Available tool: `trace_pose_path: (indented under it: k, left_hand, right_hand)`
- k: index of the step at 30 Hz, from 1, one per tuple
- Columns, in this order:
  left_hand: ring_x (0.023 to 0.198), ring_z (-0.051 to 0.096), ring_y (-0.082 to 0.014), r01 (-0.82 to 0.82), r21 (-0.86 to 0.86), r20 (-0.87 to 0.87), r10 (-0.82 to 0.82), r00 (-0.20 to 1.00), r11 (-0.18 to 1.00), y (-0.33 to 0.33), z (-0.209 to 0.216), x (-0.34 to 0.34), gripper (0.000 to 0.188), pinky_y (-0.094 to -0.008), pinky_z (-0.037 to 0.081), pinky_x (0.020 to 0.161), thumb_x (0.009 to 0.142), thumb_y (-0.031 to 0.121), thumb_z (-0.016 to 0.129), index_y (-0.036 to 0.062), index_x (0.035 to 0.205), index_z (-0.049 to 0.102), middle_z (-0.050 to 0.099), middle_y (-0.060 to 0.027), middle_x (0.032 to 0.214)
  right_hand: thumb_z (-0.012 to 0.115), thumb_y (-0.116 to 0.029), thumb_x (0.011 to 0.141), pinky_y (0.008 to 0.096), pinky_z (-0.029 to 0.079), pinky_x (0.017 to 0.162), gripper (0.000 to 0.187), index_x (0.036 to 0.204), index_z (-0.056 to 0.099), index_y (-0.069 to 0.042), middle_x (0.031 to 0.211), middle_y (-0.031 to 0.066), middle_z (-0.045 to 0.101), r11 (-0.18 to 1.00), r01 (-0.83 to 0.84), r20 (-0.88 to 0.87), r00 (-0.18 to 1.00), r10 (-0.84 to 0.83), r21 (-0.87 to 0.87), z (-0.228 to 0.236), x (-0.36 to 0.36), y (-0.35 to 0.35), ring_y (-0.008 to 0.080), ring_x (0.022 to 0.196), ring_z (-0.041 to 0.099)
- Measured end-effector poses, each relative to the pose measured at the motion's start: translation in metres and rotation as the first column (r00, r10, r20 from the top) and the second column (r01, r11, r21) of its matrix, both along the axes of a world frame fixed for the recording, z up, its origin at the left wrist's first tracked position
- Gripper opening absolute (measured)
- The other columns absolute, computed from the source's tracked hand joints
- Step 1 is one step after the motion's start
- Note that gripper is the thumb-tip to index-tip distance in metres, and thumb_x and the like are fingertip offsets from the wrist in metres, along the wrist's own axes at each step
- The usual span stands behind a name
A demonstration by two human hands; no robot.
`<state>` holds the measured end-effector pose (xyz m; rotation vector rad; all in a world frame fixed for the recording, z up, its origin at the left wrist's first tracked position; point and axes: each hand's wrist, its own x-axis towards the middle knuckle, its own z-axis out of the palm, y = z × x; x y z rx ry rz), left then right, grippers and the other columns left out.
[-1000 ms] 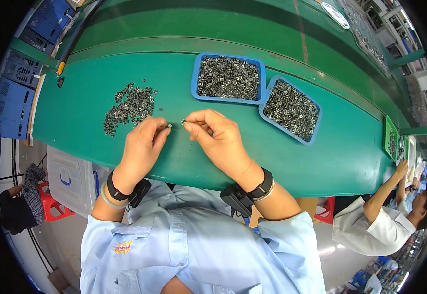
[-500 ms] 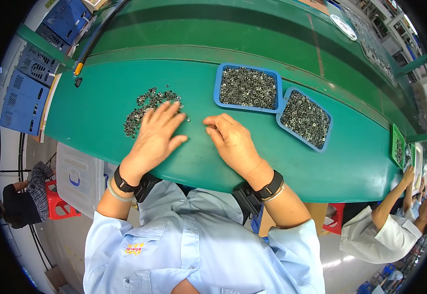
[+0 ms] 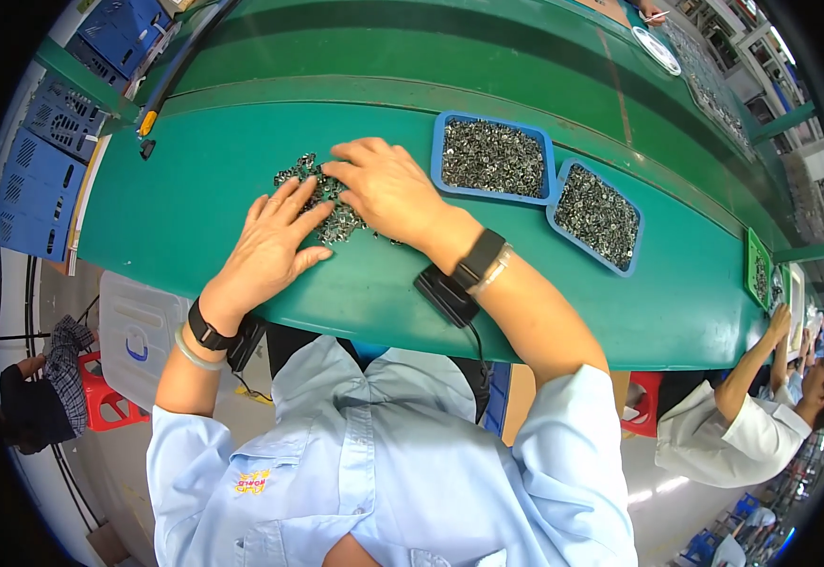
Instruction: The person picks up a small metal component from a pile, joins it with another piece by hand, and places the assembled unit into a blue tray.
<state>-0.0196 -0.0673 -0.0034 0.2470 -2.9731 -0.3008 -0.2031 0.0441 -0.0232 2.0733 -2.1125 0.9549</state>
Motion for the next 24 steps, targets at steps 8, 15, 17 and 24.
trace_pose_path:
  k: [8,15,17,24]
  left_hand:
    - [0.129,0.036,-0.0346,0.261,0.084,0.028,-0.264,0.964,0.962,0.001,0.011,0.008,0.051,-0.0516,0.030,0.103,0.076,0.024,0.070,0.0080,0.122,0.054,0.041,-0.0153,0.139]
    - [0.127,0.039,-0.0322,0.208,0.042,-0.069,-0.205,0.976,0.977,0.014,0.015,0.005,0.045,-0.0501,0.032,0.102,0.076,0.020,0.070,0.0065,0.117,0.056,0.044,-0.0129,0.136]
    - [0.126,0.040,-0.0323,0.239,0.097,-0.097,-0.230,0.968,0.966,0.020,0.020,0.006,0.045,-0.0490,0.032,0.101,0.076,0.017,0.070,0.0063,0.117,0.056,0.046,-0.0131,0.135]
    - [0.112,0.053,-0.0282,0.305,0.349,-0.301,-0.202,0.932,0.886,0.040,0.013,0.014,0.038,-0.0401,0.042,0.093,0.080,0.009,0.066,0.0036,0.116,0.056,0.058,-0.0118,0.118]
  right_hand:
    - [0.065,-0.010,0.079,0.0378,0.047,0.082,0.028,0.107,0.063,-0.007,0.108,0.0091,0.059,0.994,0.082,-0.024,0.996,-0.081,0.065,0.025,-0.010,0.059,0.0283,0.103,0.055]
    - [0.067,-0.011,0.078,0.0373,0.048,0.075,0.017,0.094,0.063,-0.006,0.094,0.0077,0.059,0.931,0.293,0.087,0.944,-0.318,0.219,0.019,0.012,0.106,0.0269,0.090,0.058]
    - [0.067,-0.011,0.078,0.0371,0.048,0.074,0.016,0.092,0.063,-0.006,0.092,0.0075,0.059,0.933,0.299,0.063,0.946,-0.317,0.199,0.014,0.016,0.103,0.0269,0.088,0.058]
    - [0.069,-0.006,0.075,0.0355,0.048,0.069,0.019,0.093,0.063,-0.007,0.088,0.0078,0.060,0.958,0.269,0.182,0.942,-0.283,0.097,0.009,0.021,0.100,0.0273,0.083,0.059]
